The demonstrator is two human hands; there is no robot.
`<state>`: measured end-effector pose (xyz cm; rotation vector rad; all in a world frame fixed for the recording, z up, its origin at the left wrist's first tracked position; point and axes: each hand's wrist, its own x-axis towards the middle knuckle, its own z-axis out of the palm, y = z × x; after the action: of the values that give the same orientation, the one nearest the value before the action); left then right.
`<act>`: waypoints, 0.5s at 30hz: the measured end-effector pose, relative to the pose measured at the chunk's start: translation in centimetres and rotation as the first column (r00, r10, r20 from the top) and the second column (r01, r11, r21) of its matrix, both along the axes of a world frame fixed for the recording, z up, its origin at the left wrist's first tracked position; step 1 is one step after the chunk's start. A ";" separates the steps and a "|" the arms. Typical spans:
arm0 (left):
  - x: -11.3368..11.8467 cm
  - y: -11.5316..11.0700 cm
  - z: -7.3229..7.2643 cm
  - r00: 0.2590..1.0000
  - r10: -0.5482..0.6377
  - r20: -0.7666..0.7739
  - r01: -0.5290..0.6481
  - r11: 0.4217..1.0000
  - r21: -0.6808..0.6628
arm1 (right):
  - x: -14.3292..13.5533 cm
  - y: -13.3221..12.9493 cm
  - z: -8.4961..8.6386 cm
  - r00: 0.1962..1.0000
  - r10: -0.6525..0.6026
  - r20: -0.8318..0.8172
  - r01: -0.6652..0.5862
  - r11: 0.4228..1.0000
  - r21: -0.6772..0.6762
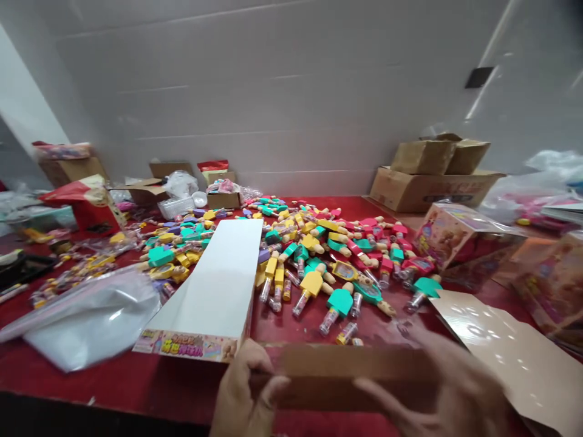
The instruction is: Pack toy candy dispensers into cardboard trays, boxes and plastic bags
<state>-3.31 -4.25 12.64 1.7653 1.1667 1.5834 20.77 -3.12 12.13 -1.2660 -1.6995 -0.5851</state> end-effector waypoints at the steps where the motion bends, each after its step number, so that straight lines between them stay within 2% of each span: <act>1: -0.4 0.3 0.2 0.999 0.007 0.045 -0.008 1.000 0.024 | 0.0 0.4 -0.2 0.990 -0.079 -0.116 0.078 0.997 -0.018; 2: -0.9 0.6 0.3 0.995 0.010 0.096 -0.015 0.999 0.047 | 0.0 0.8 -0.4 0.963 -0.108 -0.246 0.095 0.993 -0.063; 3: -1.4 0.8 0.3 0.988 0.003 0.153 -0.014 0.997 0.070 | -0.3 1.2 -0.6 0.924 -0.092 -0.372 0.054 0.992 -0.112; 5: -2.3 1.0 0.4 0.964 -0.049 0.261 0.026 0.996 0.090 | -1.4 1.8 -0.7 0.819 -0.014 -0.573 -0.101 0.981 -0.168; 7: -3.5 1.0 0.7 0.945 -0.137 0.297 0.111 0.989 0.103 | -3.2 2.1 -0.2 0.747 0.071 -0.661 -0.223 0.963 -0.150; 8: -4.2 1.1 1.0 0.948 -0.160 0.276 0.125 0.983 0.138 | -4.3 2.2 0.3 0.729 0.135 -0.672 -0.289 0.950 -0.122; 9: -5.1 1.3 1.6 0.962 -0.140 0.233 0.091 0.973 0.210 | -5.5 2.2 0.9 0.710 0.213 -0.672 -0.358 0.930 -0.084; 10: -6.2 1.6 2.3 0.982 -0.062 0.181 0.005 0.955 0.297 | -6.9 2.3 1.6 0.680 0.299 -0.669 -0.430 0.902 -0.034; 12: -8.6 2.7 4.1 0.967 0.215 0.138 -0.254 0.873 0.416 | -10.1 2.7 3.1 0.595 0.470 -0.652 -0.548 0.831 0.100; 13: -9.9 3.6 5.0 0.930 0.330 0.164 -0.368 0.840 0.398 | -11.9 3.1 3.7 0.553 0.553 -0.624 -0.590 0.788 0.177; 15: -12.4 5.8 6.4 0.865 0.429 0.262 -0.487 0.844 0.227 | -15.5 4.4 4.4 0.499 0.700 -0.511 -0.650 0.692 0.313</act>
<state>-15.66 1.54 19.07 1.5031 1.3886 2.2601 5.27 1.31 16.50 -0.5112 -1.4230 0.2335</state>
